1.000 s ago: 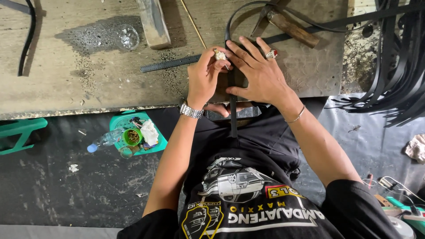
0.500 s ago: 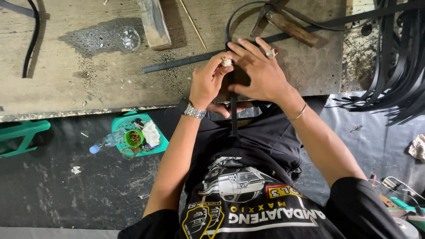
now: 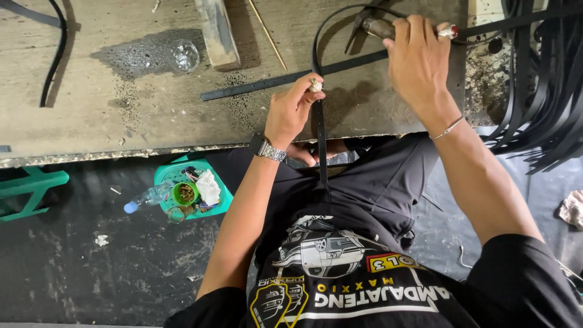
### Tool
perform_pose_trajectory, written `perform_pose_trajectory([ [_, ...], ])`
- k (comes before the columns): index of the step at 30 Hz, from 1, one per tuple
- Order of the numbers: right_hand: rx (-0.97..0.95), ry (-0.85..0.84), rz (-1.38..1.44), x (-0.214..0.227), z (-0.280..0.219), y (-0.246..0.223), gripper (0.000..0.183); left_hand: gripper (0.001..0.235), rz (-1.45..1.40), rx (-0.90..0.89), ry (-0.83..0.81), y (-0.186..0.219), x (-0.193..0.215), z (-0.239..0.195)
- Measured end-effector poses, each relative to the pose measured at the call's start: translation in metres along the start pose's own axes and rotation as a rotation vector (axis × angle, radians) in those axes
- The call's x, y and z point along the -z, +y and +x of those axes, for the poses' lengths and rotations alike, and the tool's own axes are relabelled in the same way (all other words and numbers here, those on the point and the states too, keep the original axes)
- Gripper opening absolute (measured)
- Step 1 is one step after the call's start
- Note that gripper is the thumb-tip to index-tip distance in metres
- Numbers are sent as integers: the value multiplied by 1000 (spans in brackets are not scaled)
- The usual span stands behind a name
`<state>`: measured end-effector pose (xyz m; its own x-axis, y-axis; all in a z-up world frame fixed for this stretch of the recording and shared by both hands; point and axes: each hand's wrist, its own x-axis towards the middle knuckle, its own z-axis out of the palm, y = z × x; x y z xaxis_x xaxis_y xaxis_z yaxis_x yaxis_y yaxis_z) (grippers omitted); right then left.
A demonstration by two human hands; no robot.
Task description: Applying edge paint to leather straps and hammering them flat on a workbench
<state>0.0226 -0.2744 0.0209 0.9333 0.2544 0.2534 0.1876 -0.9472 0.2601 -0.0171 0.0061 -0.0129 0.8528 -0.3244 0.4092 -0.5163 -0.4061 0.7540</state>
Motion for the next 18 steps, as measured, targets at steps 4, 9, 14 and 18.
perform_pose_trajectory([
  [4, -15, -87, 268, 25, 4, 4, 31, 23, 17, 1, -7, -2, -1, -1],
  [9, -120, -392, 904, 86, -8, -5, 34, 32, 58, -45, 6, -11, -8, -7],
  [14, -85, -80, 898, 82, -64, -33, 32, 23, 9, -89, 167, -9, -15, -6],
  [18, 27, -113, 724, 133, -61, -43, 36, 31, -2, -80, 119, -20, -15, -12],
])
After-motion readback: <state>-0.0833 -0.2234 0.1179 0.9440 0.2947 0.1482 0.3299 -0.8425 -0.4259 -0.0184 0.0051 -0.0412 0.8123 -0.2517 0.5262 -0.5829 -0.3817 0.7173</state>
